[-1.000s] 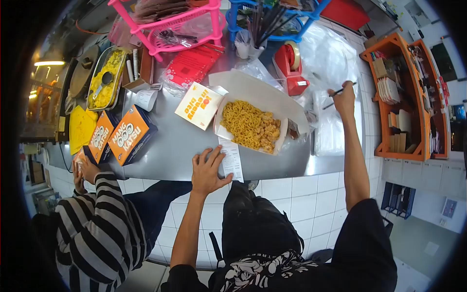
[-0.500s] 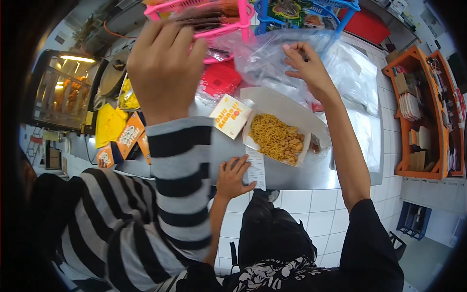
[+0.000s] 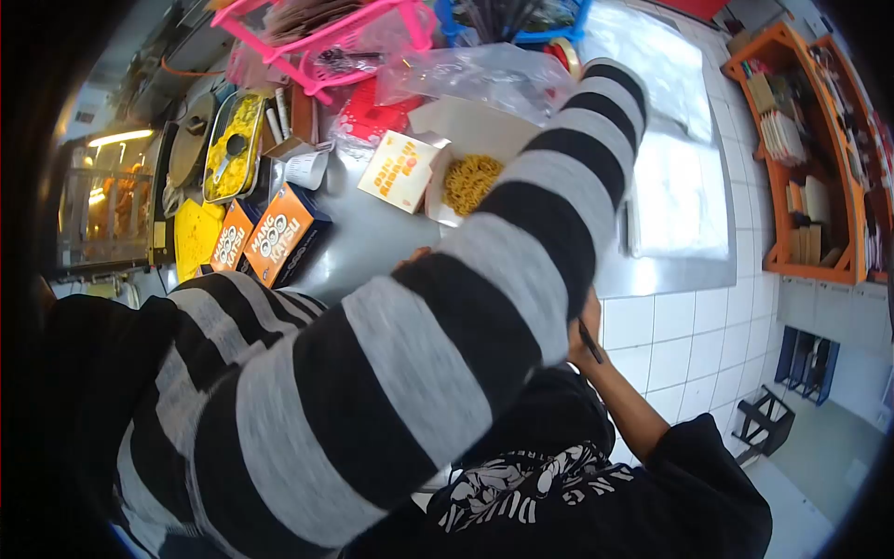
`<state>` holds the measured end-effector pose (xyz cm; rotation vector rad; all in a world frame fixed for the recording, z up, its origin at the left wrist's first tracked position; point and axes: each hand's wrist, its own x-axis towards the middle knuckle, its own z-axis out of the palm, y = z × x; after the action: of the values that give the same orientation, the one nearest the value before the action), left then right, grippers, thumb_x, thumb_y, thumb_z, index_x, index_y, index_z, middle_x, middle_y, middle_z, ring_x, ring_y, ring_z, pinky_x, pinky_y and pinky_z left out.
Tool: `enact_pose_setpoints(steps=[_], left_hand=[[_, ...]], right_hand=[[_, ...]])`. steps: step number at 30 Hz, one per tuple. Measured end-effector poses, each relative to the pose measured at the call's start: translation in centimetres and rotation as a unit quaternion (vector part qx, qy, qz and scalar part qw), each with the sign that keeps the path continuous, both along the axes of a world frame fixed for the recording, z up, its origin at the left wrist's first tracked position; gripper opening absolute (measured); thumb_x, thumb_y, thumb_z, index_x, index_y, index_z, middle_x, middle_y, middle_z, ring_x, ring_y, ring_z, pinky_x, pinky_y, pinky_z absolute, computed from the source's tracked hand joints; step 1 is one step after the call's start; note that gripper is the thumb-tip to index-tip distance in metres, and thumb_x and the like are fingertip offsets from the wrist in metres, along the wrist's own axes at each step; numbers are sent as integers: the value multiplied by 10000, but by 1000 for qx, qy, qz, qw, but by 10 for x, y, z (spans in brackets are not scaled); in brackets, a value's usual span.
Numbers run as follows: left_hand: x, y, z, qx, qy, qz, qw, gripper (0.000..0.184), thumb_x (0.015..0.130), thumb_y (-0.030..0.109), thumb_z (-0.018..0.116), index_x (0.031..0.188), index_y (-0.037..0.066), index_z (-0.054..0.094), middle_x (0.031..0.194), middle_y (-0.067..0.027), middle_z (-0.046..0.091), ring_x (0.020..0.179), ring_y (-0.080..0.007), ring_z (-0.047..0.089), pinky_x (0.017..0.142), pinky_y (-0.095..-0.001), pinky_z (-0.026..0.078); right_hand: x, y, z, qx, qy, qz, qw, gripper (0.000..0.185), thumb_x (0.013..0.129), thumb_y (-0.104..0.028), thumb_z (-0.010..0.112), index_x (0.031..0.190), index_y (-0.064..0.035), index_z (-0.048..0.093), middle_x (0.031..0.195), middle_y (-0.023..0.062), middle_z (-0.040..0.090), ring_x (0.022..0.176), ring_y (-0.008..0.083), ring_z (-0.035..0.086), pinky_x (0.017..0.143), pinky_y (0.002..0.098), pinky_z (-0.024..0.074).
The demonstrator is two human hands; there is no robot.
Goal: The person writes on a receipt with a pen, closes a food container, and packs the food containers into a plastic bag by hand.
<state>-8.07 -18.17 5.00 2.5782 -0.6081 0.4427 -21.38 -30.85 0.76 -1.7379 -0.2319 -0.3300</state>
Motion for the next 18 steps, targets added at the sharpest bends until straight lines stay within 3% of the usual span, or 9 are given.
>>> enact_pose_setpoints(steps=[1, 5, 8, 10, 15, 18], left_hand=[[-36, 22, -20, 3, 33, 9, 999, 276, 810, 270, 634, 942, 29, 625, 960, -143, 618, 920, -314, 620, 788, -400, 480], [-120, 72, -86, 10, 138, 70, 988, 393, 800, 328, 664, 1030, 17, 598, 1047, -162, 599, 982, -319, 597, 846, -401, 457], [-140, 84, -109, 7, 174, 92, 980, 487, 792, 372, 686, 1096, 8, 577, 1113, -176, 585, 1028, -323, 580, 889, -401, 440], [-142, 84, -118, -1, 192, 98, 976, 550, 787, 401, 701, 1140, 2, 564, 1157, -185, 575, 1059, -326, 568, 918, -402, 429], [-133, 73, -126, -42, 232, 84, 968, 711, 774, 473, 738, 1249, -13, 530, 1266, -209, 551, 1137, -333, 540, 989, -403, 400], [-125, 67, -117, -50, 199, 51, 977, 686, 794, 431, 744, 1258, -23, 522, 1238, -200, 568, 1125, -307, 557, 977, -378, 413]], right_hand=[[-11, 4, -13, 88, 30, -3, 996, 340, 991, -248, 448, 1111, 51, 553, 1023, 163, 495, 831, 208, 579, 747, 330, 480], [-24, 8, -52, 152, 87, -84, 981, 79, 874, 4, 566, 951, 4, 547, 1044, 137, 552, 799, 174, 601, 727, 308, 508], [-2, -7, -47, -11, 16, -36, 999, 106, 795, 39, 618, 861, 3, 543, 958, 112, 600, 807, 159, 613, 728, 291, 512], [11, -3, -52, 73, 37, -25, 996, 123, 739, 37, 638, 804, 4, 538, 873, 103, 612, 810, 162, 616, 747, 289, 516], [28, 1, -42, 35, 148, 50, 987, 114, 730, -2, 635, 786, -8, 536, 817, 75, 574, 745, 167, 578, 692, 300, 491], [35, 11, -60, 11, -30, 87, 996, 133, 712, -29, 643, 744, -10, 515, 764, 76, 519, 693, 191, 536, 635, 322, 444]])
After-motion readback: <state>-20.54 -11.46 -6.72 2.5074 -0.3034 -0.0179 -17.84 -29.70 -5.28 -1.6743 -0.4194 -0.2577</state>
